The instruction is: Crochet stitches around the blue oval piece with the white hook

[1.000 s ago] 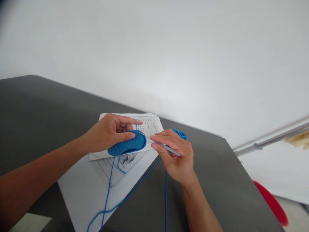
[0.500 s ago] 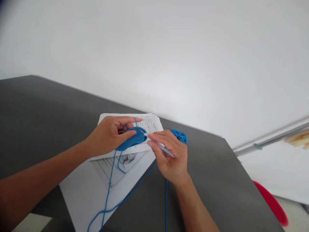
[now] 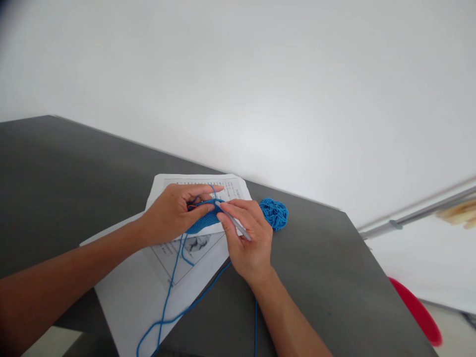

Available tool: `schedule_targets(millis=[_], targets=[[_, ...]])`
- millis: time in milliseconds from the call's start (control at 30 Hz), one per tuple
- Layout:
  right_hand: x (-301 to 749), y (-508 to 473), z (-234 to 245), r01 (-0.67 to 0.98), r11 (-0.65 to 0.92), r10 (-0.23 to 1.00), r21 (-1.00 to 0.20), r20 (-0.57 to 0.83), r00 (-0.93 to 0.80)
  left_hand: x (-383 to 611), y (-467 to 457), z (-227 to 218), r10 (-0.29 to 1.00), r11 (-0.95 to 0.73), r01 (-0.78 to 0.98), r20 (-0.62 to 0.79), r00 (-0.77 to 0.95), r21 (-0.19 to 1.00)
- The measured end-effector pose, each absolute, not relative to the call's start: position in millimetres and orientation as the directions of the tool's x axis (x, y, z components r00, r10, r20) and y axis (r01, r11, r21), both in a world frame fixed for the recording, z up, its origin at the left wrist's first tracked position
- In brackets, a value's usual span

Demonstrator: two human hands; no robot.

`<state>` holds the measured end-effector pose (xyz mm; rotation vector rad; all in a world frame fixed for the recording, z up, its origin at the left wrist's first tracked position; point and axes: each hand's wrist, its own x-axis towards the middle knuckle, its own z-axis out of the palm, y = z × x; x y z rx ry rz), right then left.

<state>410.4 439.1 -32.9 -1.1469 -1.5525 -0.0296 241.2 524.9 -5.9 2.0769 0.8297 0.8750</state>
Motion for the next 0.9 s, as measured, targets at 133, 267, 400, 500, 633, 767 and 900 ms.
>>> schedule_targets(millis=[133, 267, 400, 500, 633, 767, 900], targets=[[403.7, 439.5, -37.2, 0.629, 0.493, 0.633, -0.602, 0.743, 0.215, 240.7, 525.0, -7.0, 0.795, -0.472, 0.203, 0.315, 0.518, 0.858], [404.5, 440.6, -39.1, 0.588, 0.543, 0.63, -0.6, 0.754, 0.187, 241.1, 525.1, -5.6, 0.816, -0.381, 0.128, 0.268, 0.512, 0.916], [405.6, 442.3, -38.4, 0.606, 0.578, 0.572, -0.547, 0.801, 0.177, 242.7, 523.6, -1.0, 0.846, -0.322, 0.081, 0.248, 0.473, 0.943], [405.1, 442.6, -37.4, 0.627, 0.585, 0.535, -0.515, 0.826, 0.179, 243.8, 520.8, 2.1, 0.86, -0.317, 0.052, 0.263, 0.438, 0.947], [404.6, 441.0, -35.7, 0.637, 0.582, 0.521, -0.505, 0.833, 0.185, 244.2, 518.4, 1.8, 0.87, -0.32, 0.004, 0.292, 0.398, 0.947], [405.3, 439.1, -33.6, 0.63, 0.595, 0.514, -0.5, 0.839, 0.18, 244.5, 518.4, -0.6, 0.88, -0.265, -0.041, 0.259, 0.398, 0.963], [406.9, 437.8, -33.1, 0.614, 0.594, 0.537, -0.52, 0.824, 0.178, 245.7, 518.1, -2.0, 0.87, -0.293, -0.041, 0.284, 0.402, 0.955]])
